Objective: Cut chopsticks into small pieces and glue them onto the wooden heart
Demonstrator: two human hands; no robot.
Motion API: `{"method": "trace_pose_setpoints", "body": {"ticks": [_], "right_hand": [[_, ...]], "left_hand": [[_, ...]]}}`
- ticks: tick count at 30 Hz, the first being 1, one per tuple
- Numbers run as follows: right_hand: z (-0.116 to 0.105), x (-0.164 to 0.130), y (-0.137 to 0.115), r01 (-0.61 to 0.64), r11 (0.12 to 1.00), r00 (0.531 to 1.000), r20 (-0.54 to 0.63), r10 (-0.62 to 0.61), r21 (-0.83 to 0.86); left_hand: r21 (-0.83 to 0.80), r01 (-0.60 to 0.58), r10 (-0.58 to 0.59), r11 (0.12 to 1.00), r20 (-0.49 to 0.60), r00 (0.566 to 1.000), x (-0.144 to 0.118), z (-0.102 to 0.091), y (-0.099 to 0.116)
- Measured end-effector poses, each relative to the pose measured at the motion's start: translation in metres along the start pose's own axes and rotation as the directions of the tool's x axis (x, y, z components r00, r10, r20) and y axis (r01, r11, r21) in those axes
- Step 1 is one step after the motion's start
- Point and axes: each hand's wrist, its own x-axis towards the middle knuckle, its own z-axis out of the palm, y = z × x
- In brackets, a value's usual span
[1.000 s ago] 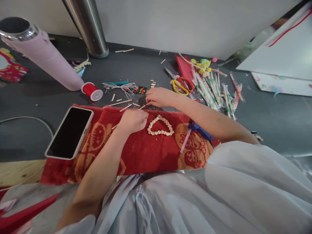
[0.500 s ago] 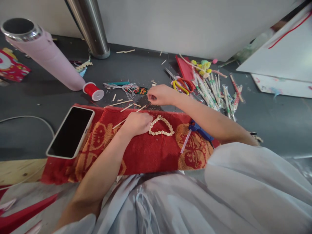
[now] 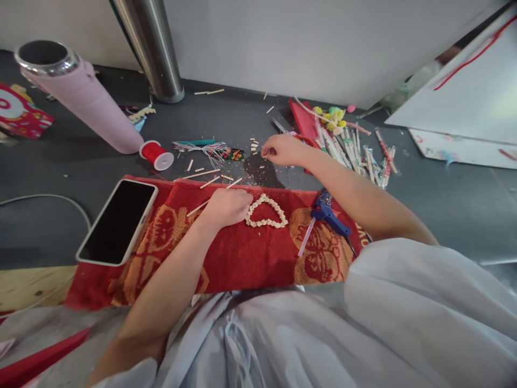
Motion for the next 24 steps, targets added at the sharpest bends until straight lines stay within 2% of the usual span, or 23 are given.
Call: {"method": "trace_pose_setpoints", "body": {"ticks": [4,10,17,24], "right_hand": [[0.009,-0.001,0.004,-0.039,0.999,0.999,-0.014,0.039,0.019],[0.019,0.002,-0.009,0.039,0.999,0.993,-0.111,-0.041,-0.018],[0.010,0.012,-0.027,0.024,0.994,0.999,-0.025,-0.027,-0.105],[0.006,0.009,-0.027,-0.042,0.993,0.998,-0.040,0.038,-0.114]], "left_hand": [[-0.012,0.010,-0.010,1.000,0.016,1.000,0.001,0.000,0.000],[0.007,0.008,-0.009,1.000,0.026,1.000,0.000,0.001,0.000],[0.004,0.033,-0.034,0.999,0.042,0.999,0.000,0.000,-0.001],[-0.017,0.047,-0.046,0.999,0.048,0.998,-0.001,-0.001,-0.001]]}}
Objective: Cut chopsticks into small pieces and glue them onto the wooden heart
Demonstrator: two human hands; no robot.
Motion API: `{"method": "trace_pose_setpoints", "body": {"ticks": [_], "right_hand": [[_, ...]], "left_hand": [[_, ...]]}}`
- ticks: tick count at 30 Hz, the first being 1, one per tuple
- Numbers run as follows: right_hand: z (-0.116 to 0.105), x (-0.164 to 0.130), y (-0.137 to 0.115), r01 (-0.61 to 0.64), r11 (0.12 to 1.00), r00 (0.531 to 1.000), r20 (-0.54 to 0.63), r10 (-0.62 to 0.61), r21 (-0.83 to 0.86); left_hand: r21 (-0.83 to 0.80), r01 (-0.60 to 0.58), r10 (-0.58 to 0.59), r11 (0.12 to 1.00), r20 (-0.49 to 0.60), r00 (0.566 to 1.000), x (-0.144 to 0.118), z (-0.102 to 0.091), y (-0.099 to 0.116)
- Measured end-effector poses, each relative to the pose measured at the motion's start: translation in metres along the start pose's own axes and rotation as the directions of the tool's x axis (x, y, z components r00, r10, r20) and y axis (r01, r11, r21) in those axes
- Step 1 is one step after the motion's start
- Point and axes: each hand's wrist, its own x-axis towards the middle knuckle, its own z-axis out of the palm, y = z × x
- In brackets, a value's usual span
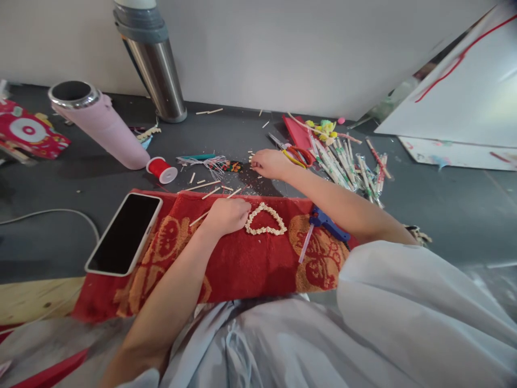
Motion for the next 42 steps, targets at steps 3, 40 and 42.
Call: {"method": "trace_pose_setpoints", "body": {"ticks": [3,40,42], "right_hand": [[0.001,-0.002,0.004,-0.051,0.999,0.998,-0.023,0.052,0.017],[0.018,0.029,0.022,-0.189,0.933,0.971,-0.083,0.224,0.305],[0.018,0.034,0.029,-0.174,0.918,0.970,-0.100,0.223,0.356]], "left_hand": [[0.001,0.004,-0.004,1.000,0.001,1.000,0.000,0.000,0.000],[0.016,0.001,-0.001,1.000,-0.027,1.000,0.002,0.003,-0.005],[0.015,-0.001,0.001,1.000,-0.030,1.000,0.002,0.003,-0.005]]}}
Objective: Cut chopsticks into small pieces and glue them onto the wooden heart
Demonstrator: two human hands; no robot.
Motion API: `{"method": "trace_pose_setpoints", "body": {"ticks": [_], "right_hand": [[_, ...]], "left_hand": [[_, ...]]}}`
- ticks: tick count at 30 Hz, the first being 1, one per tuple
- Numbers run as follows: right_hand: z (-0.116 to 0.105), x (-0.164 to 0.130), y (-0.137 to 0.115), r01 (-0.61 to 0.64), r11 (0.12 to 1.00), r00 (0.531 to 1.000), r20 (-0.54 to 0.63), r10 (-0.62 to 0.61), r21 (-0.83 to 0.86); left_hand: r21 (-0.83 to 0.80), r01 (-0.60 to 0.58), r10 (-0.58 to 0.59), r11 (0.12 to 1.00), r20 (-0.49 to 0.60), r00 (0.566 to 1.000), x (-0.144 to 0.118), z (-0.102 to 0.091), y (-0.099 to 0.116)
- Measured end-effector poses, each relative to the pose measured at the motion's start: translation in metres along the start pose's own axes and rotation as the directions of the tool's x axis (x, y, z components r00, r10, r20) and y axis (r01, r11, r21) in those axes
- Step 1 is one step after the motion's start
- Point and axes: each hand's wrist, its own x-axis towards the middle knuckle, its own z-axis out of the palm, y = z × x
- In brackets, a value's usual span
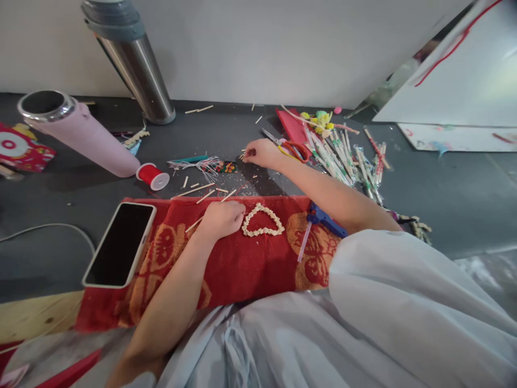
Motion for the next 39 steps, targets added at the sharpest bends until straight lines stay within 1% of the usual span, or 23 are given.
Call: {"method": "trace_pose_setpoints", "body": {"ticks": [3,6,9,11,14,18,25,29,35,39], "right_hand": [[-0.006,0.008,0.009,-0.028,0.998,0.999,-0.019,0.029,0.048],[-0.012,0.011,0.016,-0.056,0.998,0.998,0.004,0.056,0.000],[-0.012,0.012,0.017,-0.047,0.997,0.998,0.036,0.049,-0.065],[-0.010,0.012,0.016,-0.040,0.995,0.999,0.029,0.043,-0.091],[-0.007,0.015,0.014,-0.013,0.995,1.000,0.019,0.015,-0.098],[-0.006,0.020,0.014,0.042,0.996,0.998,0.043,-0.039,-0.081],[-0.006,0.025,0.015,0.048,0.997,0.999,0.003,-0.048,-0.068],[-0.004,0.024,0.013,0.113,0.992,0.993,0.028,-0.111,-0.058],[-0.006,0.021,0.009,0.116,0.993,0.991,0.074,-0.113,-0.030],[-0.010,0.018,0.005,0.154,0.987,0.983,0.105,-0.150,-0.036]], "left_hand": [[-0.009,-0.002,0.002,1.000,-0.006,1.000,0.000,0.000,0.000],[0.000,-0.001,0.001,1.000,-0.002,1.000,0.000,0.000,0.000],[0.004,-0.006,0.006,1.000,0.007,1.000,0.000,0.000,0.000],[0.001,-0.006,0.006,1.000,0.006,1.000,0.000,0.000,0.000],[0.002,-0.005,0.005,1.000,-0.005,1.000,0.000,0.001,-0.001],[0.012,-0.005,0.005,1.000,-0.009,1.000,0.001,0.002,-0.001],[-0.004,0.002,-0.002,1.000,0.019,1.000,0.000,0.002,-0.001],[-0.008,0.001,-0.001,1.000,0.011,1.000,-0.001,0.003,-0.002],[-0.009,0.007,-0.006,1.000,0.021,1.000,0.000,0.004,-0.002],[-0.001,0.008,-0.008,1.000,0.038,0.999,0.000,0.002,-0.001]]}}
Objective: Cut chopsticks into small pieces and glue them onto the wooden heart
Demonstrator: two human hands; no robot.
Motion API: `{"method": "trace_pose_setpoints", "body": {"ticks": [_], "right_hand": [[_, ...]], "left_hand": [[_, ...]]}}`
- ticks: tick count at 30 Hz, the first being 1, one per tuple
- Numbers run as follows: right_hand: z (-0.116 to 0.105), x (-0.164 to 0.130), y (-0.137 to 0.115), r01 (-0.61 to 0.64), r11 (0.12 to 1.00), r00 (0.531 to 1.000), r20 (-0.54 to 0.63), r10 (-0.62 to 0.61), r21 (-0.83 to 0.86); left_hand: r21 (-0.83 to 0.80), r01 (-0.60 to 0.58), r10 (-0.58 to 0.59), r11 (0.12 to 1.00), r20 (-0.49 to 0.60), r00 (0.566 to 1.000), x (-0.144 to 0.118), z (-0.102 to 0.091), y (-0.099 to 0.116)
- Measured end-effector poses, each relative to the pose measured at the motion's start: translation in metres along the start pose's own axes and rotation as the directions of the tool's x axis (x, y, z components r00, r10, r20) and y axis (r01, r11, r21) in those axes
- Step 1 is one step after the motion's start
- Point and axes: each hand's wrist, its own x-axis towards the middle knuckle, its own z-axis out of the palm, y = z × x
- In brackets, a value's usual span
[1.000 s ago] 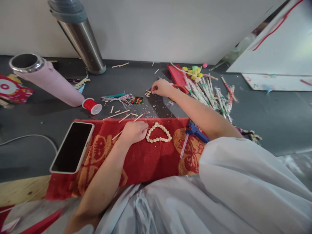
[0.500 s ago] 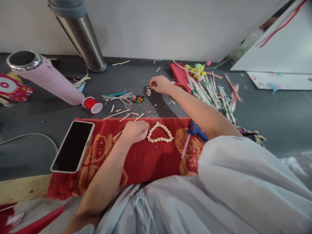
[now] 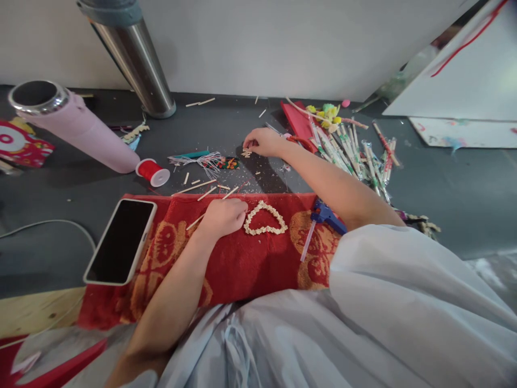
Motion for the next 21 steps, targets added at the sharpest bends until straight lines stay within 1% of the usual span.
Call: {"method": "trace_pose_setpoints", "body": {"ticks": [9,13,17,21], "right_hand": [[-0.003,-0.003,-0.003,0.043,0.999,0.998,0.048,-0.043,-0.003],[-0.006,-0.005,-0.002,-0.002,1.000,1.000,0.007,0.002,-0.020],[-0.015,-0.013,0.003,-0.026,1.000,0.999,-0.034,0.026,-0.005],[-0.030,-0.030,0.005,-0.014,1.000,0.998,-0.063,0.013,-0.011]], "left_hand": [[0.005,0.001,-0.001,1.000,0.013,1.000,0.000,0.000,0.000],[0.007,0.012,-0.012,1.000,0.024,1.000,0.000,-0.001,0.001],[0.014,0.032,-0.032,0.999,0.027,0.999,0.000,-0.003,0.003],[0.001,0.114,-0.114,0.993,-0.001,0.993,0.001,-0.004,0.004]]}}
